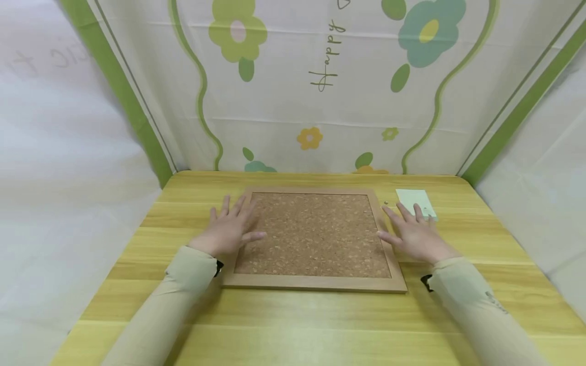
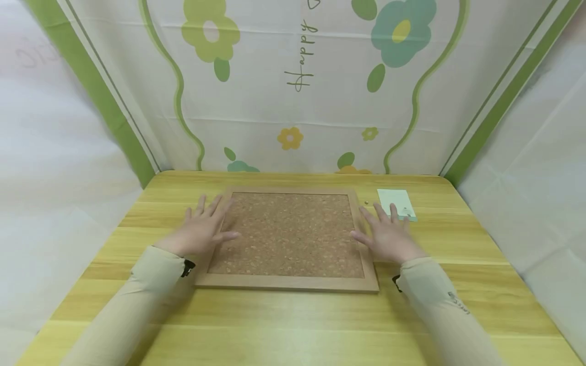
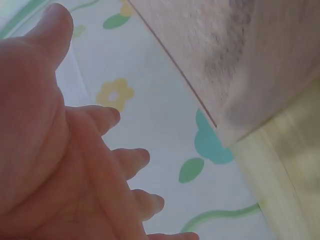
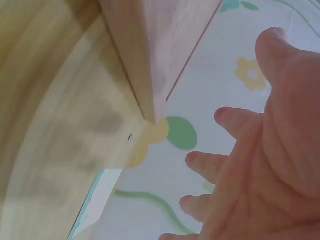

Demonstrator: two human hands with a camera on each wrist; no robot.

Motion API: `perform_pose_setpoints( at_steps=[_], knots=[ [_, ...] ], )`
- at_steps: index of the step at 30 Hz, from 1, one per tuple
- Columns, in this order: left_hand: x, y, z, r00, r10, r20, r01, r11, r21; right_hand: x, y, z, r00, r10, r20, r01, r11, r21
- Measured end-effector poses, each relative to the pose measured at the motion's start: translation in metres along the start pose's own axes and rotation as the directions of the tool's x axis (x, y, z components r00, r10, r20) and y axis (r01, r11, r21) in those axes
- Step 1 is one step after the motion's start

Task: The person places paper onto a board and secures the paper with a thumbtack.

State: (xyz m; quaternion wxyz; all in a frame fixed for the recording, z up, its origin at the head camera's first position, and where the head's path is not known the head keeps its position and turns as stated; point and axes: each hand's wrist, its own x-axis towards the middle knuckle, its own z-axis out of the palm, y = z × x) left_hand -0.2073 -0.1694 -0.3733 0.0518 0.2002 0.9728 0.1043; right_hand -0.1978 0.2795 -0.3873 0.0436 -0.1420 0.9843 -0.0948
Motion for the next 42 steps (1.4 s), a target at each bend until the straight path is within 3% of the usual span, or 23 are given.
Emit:
perform_pose_setpoints(
  at_steps=[5, 10, 17, 25, 31, 42],
  knots=[
    [0.0, -0.009, -0.007, 0.999, -0.04, 0.002, 0.04, 0.999, -0.021, 0.001, 0.018, -0.006, 1.0, 0.026, 0.011, -0.026, 0.999, 0.018],
    [-0.001, -0.018, -0.009, 0.995, -0.098, 0.031, 0.101, 0.99, -0.1, 0.002, 0.042, -0.011, 0.998, 0.062, 0.025, -0.062, 0.998, 0.029],
    [0.003, -0.03, 0.002, 0.972, -0.191, 0.136, 0.219, 0.948, -0.231, 0.008, 0.085, -0.019, 0.994, 0.106, 0.001, -0.106, 0.992, 0.064],
    [0.005, -0.034, 0.009, 0.964, -0.229, 0.136, 0.257, 0.932, -0.254, 0.019, 0.126, -0.03, 0.973, 0.232, -0.014, -0.227, 0.961, 0.155],
    [0.007, -0.032, 0.012, 0.963, -0.242, 0.12, 0.265, 0.931, -0.252, 0.027, 0.135, -0.031, 0.953, 0.302, 0.035, -0.302, 0.927, 0.221],
    [0.011, -0.031, 0.011, 0.96, -0.262, 0.101, 0.279, 0.928, -0.246, 0.048, 0.132, -0.029, 0.949, 0.311, 0.048, -0.315, 0.932, 0.179]
  ],
)
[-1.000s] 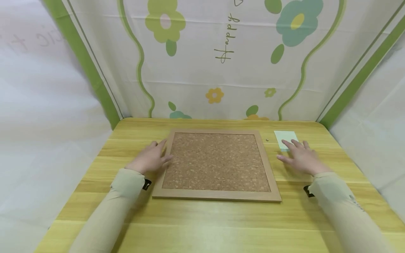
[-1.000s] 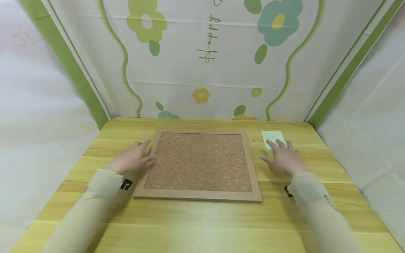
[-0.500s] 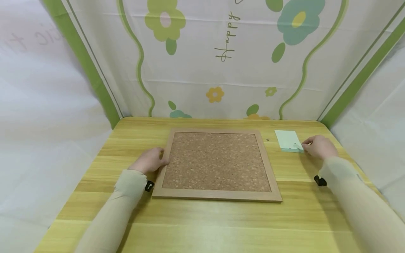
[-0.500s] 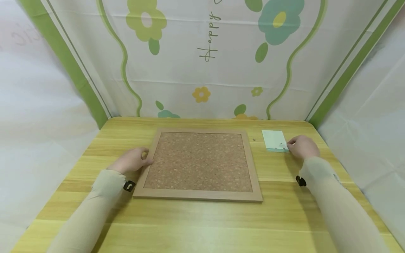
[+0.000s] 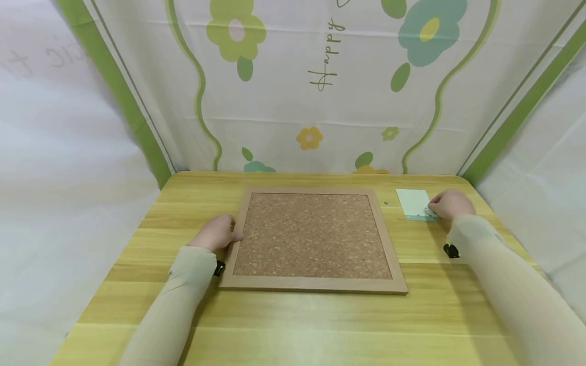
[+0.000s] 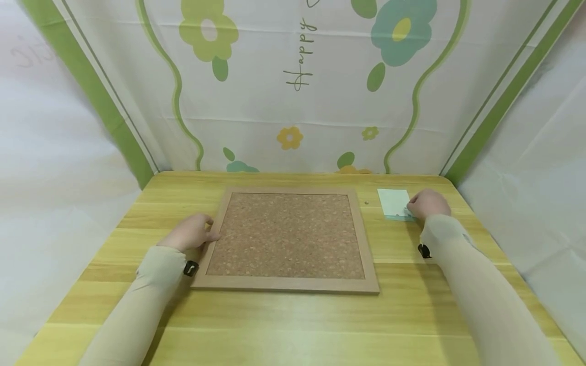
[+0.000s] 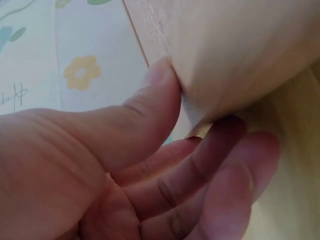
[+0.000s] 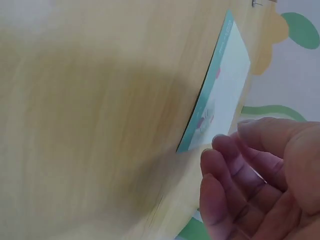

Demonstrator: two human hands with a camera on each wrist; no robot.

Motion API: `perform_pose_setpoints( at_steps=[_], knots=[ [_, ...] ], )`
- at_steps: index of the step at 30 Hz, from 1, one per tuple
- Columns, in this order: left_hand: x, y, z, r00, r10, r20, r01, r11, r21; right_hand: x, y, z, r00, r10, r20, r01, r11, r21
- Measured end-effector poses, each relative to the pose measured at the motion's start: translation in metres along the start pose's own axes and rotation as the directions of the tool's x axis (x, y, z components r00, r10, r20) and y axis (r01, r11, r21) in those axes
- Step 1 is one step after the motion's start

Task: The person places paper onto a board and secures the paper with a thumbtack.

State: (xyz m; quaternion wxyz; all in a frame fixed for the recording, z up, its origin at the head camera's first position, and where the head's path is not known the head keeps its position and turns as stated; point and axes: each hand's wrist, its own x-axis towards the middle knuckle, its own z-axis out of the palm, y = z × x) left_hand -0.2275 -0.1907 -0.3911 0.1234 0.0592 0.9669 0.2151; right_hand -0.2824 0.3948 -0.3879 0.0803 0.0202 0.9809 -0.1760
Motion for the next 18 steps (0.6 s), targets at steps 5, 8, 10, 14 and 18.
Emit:
perform_pose_setpoints(
  at_steps=[5, 8, 10, 14, 18],
  knots=[
    [-0.003, 0.001, 0.0, 1.0, -0.01, 0.012, 0.01, 1.0, -0.021, 0.009, -0.002, 0.006, 0.993, 0.099, 0.057, -0.099, 0.995, 0.009],
    [-0.006, 0.001, 0.0, 0.999, -0.022, 0.024, 0.023, 0.999, -0.041, 0.014, -0.004, 0.008, 0.98, 0.153, 0.124, -0.152, 0.988, -0.024],
    [-0.007, 0.0, 0.001, 0.999, -0.035, 0.031, 0.037, 0.998, -0.057, 0.016, -0.007, 0.009, 0.973, 0.167, 0.159, -0.16, 0.986, -0.052],
    [-0.007, 0.0, 0.001, 0.999, -0.026, 0.024, 0.028, 0.998, -0.056, 0.019, -0.013, 0.007, 0.969, 0.169, 0.182, -0.156, 0.984, -0.084],
    [-0.005, 0.0, -0.001, 1.0, -0.003, 0.007, 0.003, 1.0, -0.024, 0.024, -0.012, 0.005, 0.955, 0.207, 0.214, -0.195, 0.978, -0.079]
  ],
)
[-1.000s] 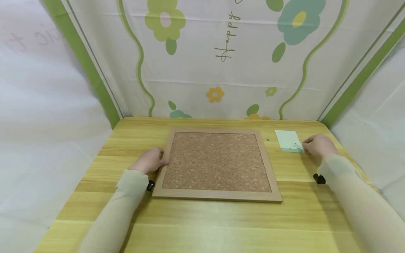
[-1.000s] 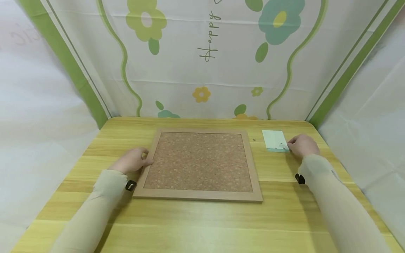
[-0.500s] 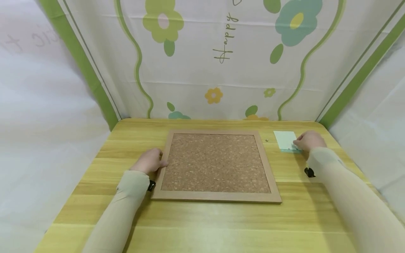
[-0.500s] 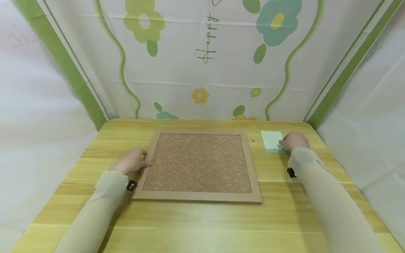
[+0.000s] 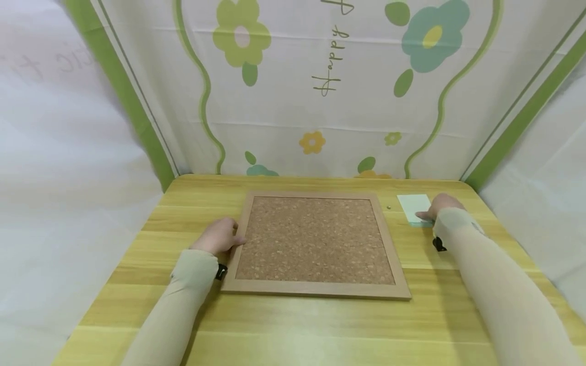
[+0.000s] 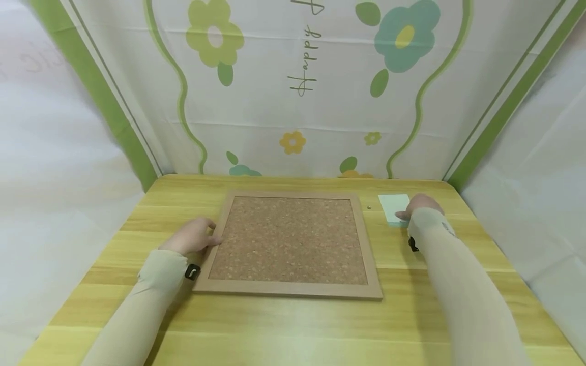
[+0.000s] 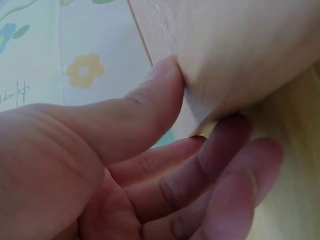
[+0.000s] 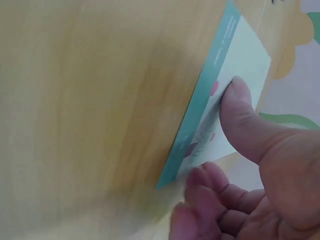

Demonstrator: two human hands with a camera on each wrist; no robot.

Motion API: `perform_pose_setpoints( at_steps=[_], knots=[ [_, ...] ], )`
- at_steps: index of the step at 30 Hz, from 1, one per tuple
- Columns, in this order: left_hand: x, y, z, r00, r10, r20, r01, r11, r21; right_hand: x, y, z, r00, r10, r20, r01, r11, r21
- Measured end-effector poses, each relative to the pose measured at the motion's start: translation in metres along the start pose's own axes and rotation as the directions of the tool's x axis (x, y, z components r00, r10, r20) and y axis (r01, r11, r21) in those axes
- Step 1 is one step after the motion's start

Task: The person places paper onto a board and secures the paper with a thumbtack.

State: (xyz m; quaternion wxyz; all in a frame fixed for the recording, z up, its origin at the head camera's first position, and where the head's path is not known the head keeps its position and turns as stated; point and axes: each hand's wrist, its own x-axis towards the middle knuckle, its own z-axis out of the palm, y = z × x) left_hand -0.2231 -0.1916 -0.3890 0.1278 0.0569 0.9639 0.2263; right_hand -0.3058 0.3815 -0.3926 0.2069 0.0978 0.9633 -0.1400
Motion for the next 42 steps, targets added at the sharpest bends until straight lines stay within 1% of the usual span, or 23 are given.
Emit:
perform_pose_setpoints(
  at_steps=[3, 5, 6, 8, 13, 17, 20, 21, 22, 24, 28, 34, 37, 39, 40, 42],
  knots=[
    [0.0, 0.001, -0.001, 1.0, 0.001, -0.003, -0.001, 1.0, 0.002, 0.0, 0.006, 0.002, 0.998, 0.03, 0.047, -0.033, 0.998, 0.062],
    [-0.001, 0.002, -0.002, 1.0, 0.001, 0.001, -0.001, 1.0, -0.004, -0.002, 0.01, 0.004, 0.998, 0.025, 0.064, -0.031, 0.995, 0.094],
    [-0.002, 0.002, -0.002, 1.0, 0.002, 0.002, -0.002, 1.0, -0.006, -0.003, 0.012, 0.005, 0.998, 0.011, 0.059, -0.017, 0.995, 0.103],
    [-0.002, 0.001, -0.001, 1.0, -0.003, 0.007, 0.003, 1.0, -0.018, -0.008, 0.014, 0.007, 0.999, -0.013, 0.037, 0.009, 0.993, 0.116],
    [-0.005, 0.0, -0.001, 1.0, -0.004, 0.002, 0.004, 1.0, -0.022, -0.022, 0.017, 0.008, 0.994, -0.095, -0.044, 0.099, 0.991, 0.091],
    [-0.005, -0.001, 0.0, 1.0, 0.002, 0.004, -0.002, 1.0, -0.012, -0.039, 0.019, 0.007, 0.99, -0.131, -0.051, 0.137, 0.975, 0.173],
    [-0.006, 0.0, 0.0, 1.0, 0.0, 0.011, 0.0, 1.0, -0.008, -0.054, 0.018, 0.006, 0.985, -0.142, -0.101, 0.162, 0.961, 0.225],
    [-0.006, 0.0, -0.001, 1.0, -0.002, 0.014, 0.002, 1.0, -0.009, -0.06, 0.017, 0.006, 0.979, -0.152, -0.139, 0.181, 0.958, 0.221],
    [-0.006, 0.0, -0.001, 1.0, -0.002, 0.016, 0.002, 1.0, -0.009, -0.066, 0.015, 0.006, 0.973, -0.159, -0.166, 0.193, 0.956, 0.22],
    [-0.006, 0.001, -0.002, 1.0, -0.002, 0.02, 0.002, 1.0, -0.008, -0.078, 0.011, 0.006, 0.964, -0.167, -0.209, 0.217, 0.944, 0.248],
    [-0.008, 0.004, -0.002, 1.0, -0.008, 0.023, 0.008, 1.0, 0.001, -0.102, -0.005, 0.008, 0.955, -0.185, -0.232, 0.254, 0.914, 0.317],
    [-0.012, 0.005, -0.003, 1.0, -0.012, 0.021, 0.012, 1.0, 0.008, -0.121, -0.036, 0.011, 0.919, -0.227, -0.323, 0.333, 0.887, 0.321],
    [-0.016, 0.007, -0.004, 1.0, -0.01, 0.023, 0.011, 1.0, -0.012, -0.128, -0.051, 0.012, 0.911, -0.234, -0.341, 0.35, 0.875, 0.335],
    [-0.018, 0.008, -0.007, 0.999, -0.019, 0.029, 0.019, 1.0, -0.019, -0.133, -0.06, 0.012, 0.909, -0.242, -0.339, 0.361, 0.863, 0.353],
    [-0.02, 0.009, -0.008, 0.999, -0.022, 0.03, 0.022, 0.999, -0.024, -0.136, -0.064, 0.013, 0.908, -0.244, -0.341, 0.364, 0.862, 0.352],
    [-0.023, 0.013, -0.012, 1.0, -0.019, 0.013, 0.02, 0.999, -0.029, -0.141, -0.073, 0.013, 0.899, -0.259, -0.354, 0.382, 0.858, 0.343]
  ],
)
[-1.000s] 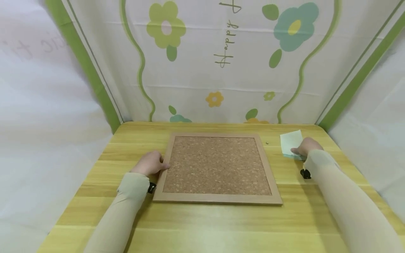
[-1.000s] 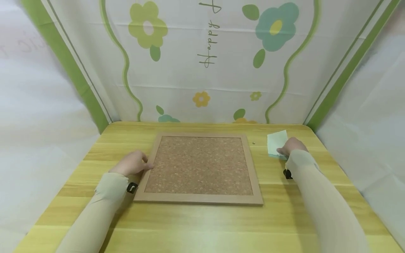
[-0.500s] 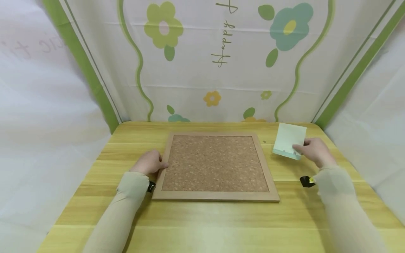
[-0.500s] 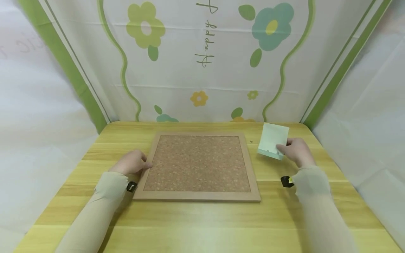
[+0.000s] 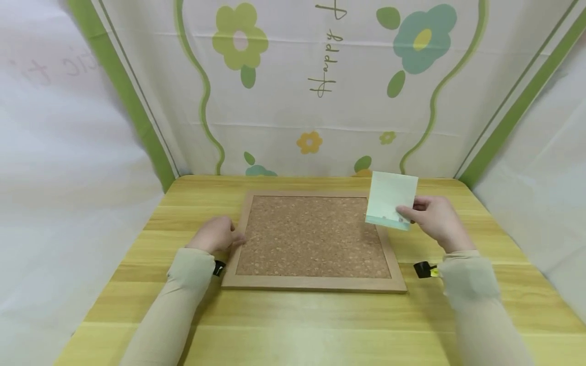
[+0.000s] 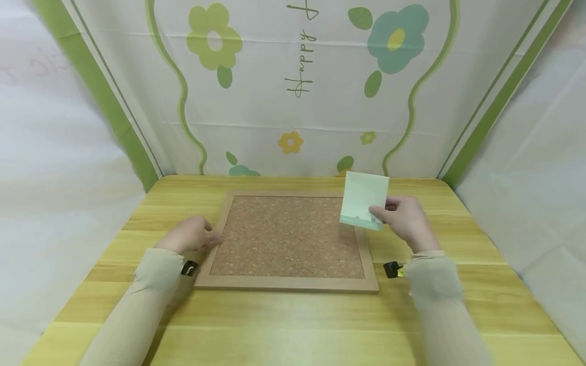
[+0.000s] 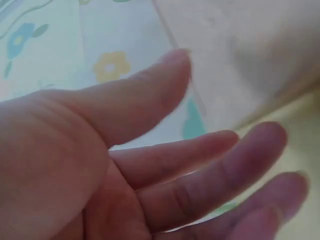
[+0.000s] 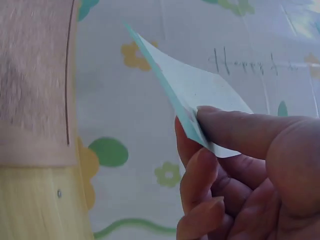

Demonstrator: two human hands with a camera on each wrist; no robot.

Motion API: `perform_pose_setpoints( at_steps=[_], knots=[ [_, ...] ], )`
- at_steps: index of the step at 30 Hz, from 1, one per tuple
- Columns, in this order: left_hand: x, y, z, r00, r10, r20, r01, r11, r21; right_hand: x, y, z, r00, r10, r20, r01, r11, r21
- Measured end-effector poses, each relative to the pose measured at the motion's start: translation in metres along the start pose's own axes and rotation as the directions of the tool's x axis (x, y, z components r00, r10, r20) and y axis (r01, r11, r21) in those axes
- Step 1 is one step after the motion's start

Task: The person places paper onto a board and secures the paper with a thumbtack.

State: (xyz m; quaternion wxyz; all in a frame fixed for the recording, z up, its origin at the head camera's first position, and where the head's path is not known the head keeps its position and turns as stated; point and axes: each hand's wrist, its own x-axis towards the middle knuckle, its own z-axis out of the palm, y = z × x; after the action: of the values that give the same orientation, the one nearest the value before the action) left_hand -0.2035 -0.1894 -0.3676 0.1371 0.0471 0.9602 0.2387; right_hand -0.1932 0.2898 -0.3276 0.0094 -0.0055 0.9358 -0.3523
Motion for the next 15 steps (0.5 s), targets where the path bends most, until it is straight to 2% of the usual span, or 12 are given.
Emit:
perform_pose_setpoints(
  at_steps=[2, 4, 7, 11, 15],
  knots=[
    [-0.002, 0.006, -0.003, 0.999, 0.025, -0.03, -0.025, 1.0, 0.014, -0.002, -0.008, 0.005, 1.0, -0.027, -0.004, 0.027, 1.0, 0.003],
    [-0.005, 0.015, -0.006, 0.994, 0.08, -0.075, -0.078, 0.996, 0.03, -0.005, -0.016, 0.01, 0.998, -0.057, -0.008, 0.057, 0.998, 0.013],
    [-0.01, 0.033, -0.007, 0.973, 0.175, -0.151, -0.17, 0.984, 0.046, -0.008, -0.028, 0.019, 0.995, -0.098, -0.001, 0.098, 0.993, 0.072],
    [-0.02, 0.058, -0.003, 0.919, 0.313, -0.238, -0.327, 0.945, -0.019, -0.013, -0.041, 0.033, 0.986, -0.169, -0.004, 0.168, 0.978, 0.123],
    [-0.029, 0.077, 0.007, 0.868, 0.419, -0.268, -0.465, 0.874, -0.142, -0.02, -0.051, 0.047, 0.97, -0.244, -0.017, 0.244, 0.961, 0.128]
  ],
)
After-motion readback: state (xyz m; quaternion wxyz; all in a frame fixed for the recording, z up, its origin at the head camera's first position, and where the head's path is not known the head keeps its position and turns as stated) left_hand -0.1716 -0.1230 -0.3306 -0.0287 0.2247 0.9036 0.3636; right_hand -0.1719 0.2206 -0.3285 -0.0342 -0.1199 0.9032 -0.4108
